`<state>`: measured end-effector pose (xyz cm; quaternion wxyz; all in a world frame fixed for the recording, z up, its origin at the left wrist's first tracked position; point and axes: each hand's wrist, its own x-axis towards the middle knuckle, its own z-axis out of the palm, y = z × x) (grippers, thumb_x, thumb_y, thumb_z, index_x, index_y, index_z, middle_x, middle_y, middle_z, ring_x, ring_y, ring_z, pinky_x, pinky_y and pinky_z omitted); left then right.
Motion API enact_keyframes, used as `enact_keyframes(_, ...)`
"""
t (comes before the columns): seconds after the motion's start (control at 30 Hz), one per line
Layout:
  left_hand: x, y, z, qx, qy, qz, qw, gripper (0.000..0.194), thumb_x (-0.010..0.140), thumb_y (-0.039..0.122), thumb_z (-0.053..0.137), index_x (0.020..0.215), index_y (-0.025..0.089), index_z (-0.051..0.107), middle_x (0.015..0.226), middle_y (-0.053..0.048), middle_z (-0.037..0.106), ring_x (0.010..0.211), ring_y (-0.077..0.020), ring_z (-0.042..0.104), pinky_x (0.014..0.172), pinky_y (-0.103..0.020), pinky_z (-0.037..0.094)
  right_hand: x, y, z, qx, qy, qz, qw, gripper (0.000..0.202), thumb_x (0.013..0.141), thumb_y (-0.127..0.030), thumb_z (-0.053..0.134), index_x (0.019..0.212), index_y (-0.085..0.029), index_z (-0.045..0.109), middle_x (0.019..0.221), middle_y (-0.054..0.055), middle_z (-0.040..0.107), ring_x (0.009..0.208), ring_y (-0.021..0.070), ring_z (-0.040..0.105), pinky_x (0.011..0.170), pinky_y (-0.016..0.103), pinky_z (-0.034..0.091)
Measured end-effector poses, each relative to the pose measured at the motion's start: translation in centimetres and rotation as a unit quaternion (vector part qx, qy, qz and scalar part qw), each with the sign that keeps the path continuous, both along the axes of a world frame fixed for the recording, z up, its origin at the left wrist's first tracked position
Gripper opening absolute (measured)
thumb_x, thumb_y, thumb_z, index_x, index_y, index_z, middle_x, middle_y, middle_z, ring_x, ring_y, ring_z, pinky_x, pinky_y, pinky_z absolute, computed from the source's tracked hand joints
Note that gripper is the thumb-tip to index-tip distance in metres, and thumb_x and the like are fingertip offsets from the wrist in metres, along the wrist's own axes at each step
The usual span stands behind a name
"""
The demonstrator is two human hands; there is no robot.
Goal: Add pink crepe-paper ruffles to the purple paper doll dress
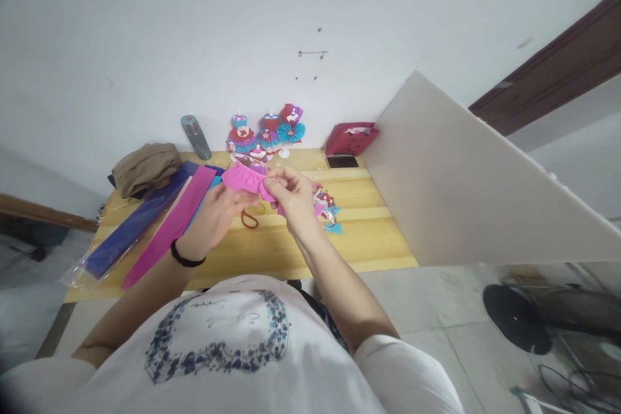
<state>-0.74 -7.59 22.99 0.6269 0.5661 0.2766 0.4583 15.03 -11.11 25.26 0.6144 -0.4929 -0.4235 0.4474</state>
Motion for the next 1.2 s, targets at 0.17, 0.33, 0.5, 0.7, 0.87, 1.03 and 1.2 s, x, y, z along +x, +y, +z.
enact_keyframes(0.17, 1.7, -1.3, 1.0, -0.051, -0.048, -0.013, 0.997, 0.031, 0.079, 0.043, 0.078, 0.087, 0.017, 0.064, 0.086, -0.003, 0.066, 0.079, -0.0142, 0.063, 0.072, -0.027, 0.054, -0.5, 0.1, 0.1, 0.0, -0.028, 0.014, 1.0, 0.024, 0.072, -0.041, 0.073, 0.075, -0.021, 0.06, 0.051, -0.007, 0.05, 0.041, 0.0076, 0.04, 0.04, 0.022, 0.036)
enact_keyframes(0.33, 1.1, -1.2, 1.2, -0.127, -0.056, -0.066, 0.988, 0.028, 0.078, 0.04, 0.078, 0.085, 0.017, 0.063, 0.077, -0.001, 0.062, 0.068, -0.0112, 0.059, 0.064, -0.025, 0.052, -0.4, 0.2, -0.2, 0.02, -0.064, -0.016, 0.998, 0.02, 0.07, -0.038, 0.07, 0.075, -0.021, 0.06, 0.052, -0.007, 0.047, 0.045, 0.0079, 0.039, 0.043, 0.022, 0.035)
enact_keyframes(0.5, 0.9, -1.5, 1.3, -0.169, -0.079, -0.1, 0.977, 0.029, 0.075, 0.035, 0.081, 0.083, 0.017, 0.061, 0.071, 0.001, 0.059, 0.063, -0.0099, 0.058, 0.059, -0.023, 0.05, -0.5, 0.2, -0.4, 0.05, -0.1, -0.034, 0.993, 0.016, 0.072, -0.035, 0.066, 0.075, -0.021, 0.06, 0.054, -0.007, 0.048, 0.047, 0.0086, 0.04, 0.048, 0.024, 0.035)
enact_keyframes(0.7, 0.9, -1.7, 1.7, -0.178, -0.077, -0.092, 0.977, 0.026, 0.072, 0.03, 0.082, 0.082, 0.017, 0.062, 0.068, 0.002, 0.057, 0.059, -0.0085, 0.055, 0.056, -0.022, 0.047, -0.6, 0.1, -0.5, 0.073, -0.138, -0.051, 0.986, 0.014, 0.075, -0.034, 0.065, 0.077, -0.021, 0.061, 0.06, -0.005, 0.052, 0.054, 0.0104, 0.044, 0.053, 0.025, 0.038)
enact_keyframes(0.87, -0.1, -1.9, 0.9, -0.166, 0.002, -0.079, 0.983, 0.024, 0.079, 0.034, 0.073, 0.079, 0.016, 0.059, 0.067, 0.0, 0.057, 0.057, -0.0098, 0.055, 0.055, -0.023, 0.047, -0.4, 0.2, -0.8, 0.079, -0.15, -0.054, 0.984, 0.015, 0.077, -0.036, 0.064, 0.078, -0.021, 0.06, 0.062, -0.004, 0.052, 0.055, 0.0111, 0.044, 0.054, 0.026, 0.037)
enact_keyframes(1.03, -2.3, -0.9, 0.7, 0.102, 0.036, 0.276, 0.955, 0.018, 0.091, 0.037, 0.06, 0.101, 0.022, 0.062, 0.088, -0.002, 0.063, 0.078, -0.0141, 0.061, 0.07, -0.027, 0.053, -0.2, 0.0, -1.1, 0.079, -0.201, -0.054, 0.975, 0.014, 0.079, -0.035, 0.063, 0.079, -0.021, 0.062, 0.062, -0.004, 0.051, 0.056, 0.0118, 0.041, 0.055, 0.026, 0.033)
enact_keyframes(1.2, -3.5, 0.5, 3.7, 0.441, 0.247, 0.185, 0.843, 0.019, 0.093, 0.026, 0.061, 0.108, 0.023, 0.07, 0.113, -0.007, 0.071, 0.117, -0.0237, 0.059, 0.108, -0.044, 0.044, -0.7, -0.6, -0.4, 0.089, -0.255, -0.017, 0.963, 0.01, 0.081, -0.03, 0.061, 0.079, -0.02, 0.062, 0.065, -0.003, 0.054, 0.056, 0.0114, 0.042, 0.056, 0.027, 0.032)
